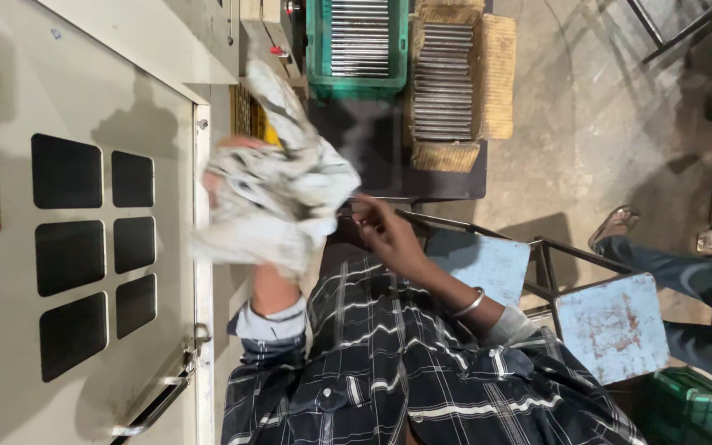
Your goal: The person wipes a metal rod with a cloth, then arranges multiple metal rods in a green plastic bin. The person opens a machine door, reaches inside to adjust a component, and closes the door.
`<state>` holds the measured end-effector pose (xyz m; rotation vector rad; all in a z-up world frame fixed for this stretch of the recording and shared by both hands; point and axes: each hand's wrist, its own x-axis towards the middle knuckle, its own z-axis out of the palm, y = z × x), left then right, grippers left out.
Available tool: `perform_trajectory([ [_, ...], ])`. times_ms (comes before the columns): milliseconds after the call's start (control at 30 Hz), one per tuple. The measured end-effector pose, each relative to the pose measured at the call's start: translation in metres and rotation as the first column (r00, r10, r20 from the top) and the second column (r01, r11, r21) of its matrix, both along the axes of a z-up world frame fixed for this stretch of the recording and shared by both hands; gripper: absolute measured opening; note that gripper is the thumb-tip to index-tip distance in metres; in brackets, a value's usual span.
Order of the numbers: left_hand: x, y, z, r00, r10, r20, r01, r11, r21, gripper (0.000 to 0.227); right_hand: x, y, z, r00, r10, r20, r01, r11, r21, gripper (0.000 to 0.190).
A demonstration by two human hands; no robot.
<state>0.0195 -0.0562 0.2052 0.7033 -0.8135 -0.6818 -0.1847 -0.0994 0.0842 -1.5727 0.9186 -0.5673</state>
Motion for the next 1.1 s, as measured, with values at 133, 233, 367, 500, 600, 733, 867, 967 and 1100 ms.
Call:
perform_trajectory([
  [133, -0.037, -0.047, -0.056, 0.814, 0.034, 0.58, -0.193, 0.957, 0.214, 0.047, -0.005, -0.03, -0.05, 0.995, 0.087, 0.057, -0.092, 0.992, 0.086, 0.047],
  [233, -0.044, -0.043, -0.113, 0.706, 0.148, 0.693, -0.28, 0.957, 0.081, 0.049, -0.011, -0.03, -0.055, 0.932, 0.356, -0.066, -0.361, 0.927, -0.099, 0.048],
  [367, -0.023, -0.031, -0.179, 0.89, -0.029, 0.455, -0.274, 0.763, 0.585, 0.041, -0.019, -0.023, 0.013, 0.864, 0.49, -0.115, -0.5, 0.863, -0.073, 0.055],
  [500, -0.006, -0.054, -0.202, 0.95, -0.134, -0.283, 0.269, 0.811, 0.52, 0.044, -0.027, -0.034, 0.118, 0.895, 0.399, 0.201, -0.419, 0.905, 0.069, 0.047],
  [600, -0.019, -0.086, -0.197, 0.671, -0.374, -0.64, 0.655, 0.703, 0.276, 0.053, -0.002, -0.039, 0.136, 0.977, 0.211, -0.022, -0.199, 0.875, -0.441, 0.06],
  [733, -0.056, -0.09, -0.183, 0.555, -0.433, -0.71, 0.752, 0.626, 0.205, 0.07, 0.042, -0.065, 0.058, 0.979, -0.118, -0.164, -0.049, 0.648, -0.76, 0.058],
  [867, -0.071, -0.072, -0.16, 0.817, -0.27, -0.51, 0.577, 0.4, 0.712, 0.088, 0.029, -0.096, -0.035, 0.971, -0.159, 0.18, 0.24, 0.688, -0.685, 0.04],
  [967, -0.08, -0.058, -0.132, 0.851, -0.455, -0.263, 0.461, 0.408, 0.788, 0.089, 0.027, -0.124, -0.076, 0.943, -0.192, 0.271, 0.315, 0.773, -0.55, 0.036],
  [1100, -0.073, -0.025, -0.098, 0.803, -0.558, -0.209, 0.56, 0.588, 0.583, 0.076, 0.02, -0.151, -0.065, 0.834, -0.382, 0.398, 0.338, 0.924, 0.179, 0.019],
])
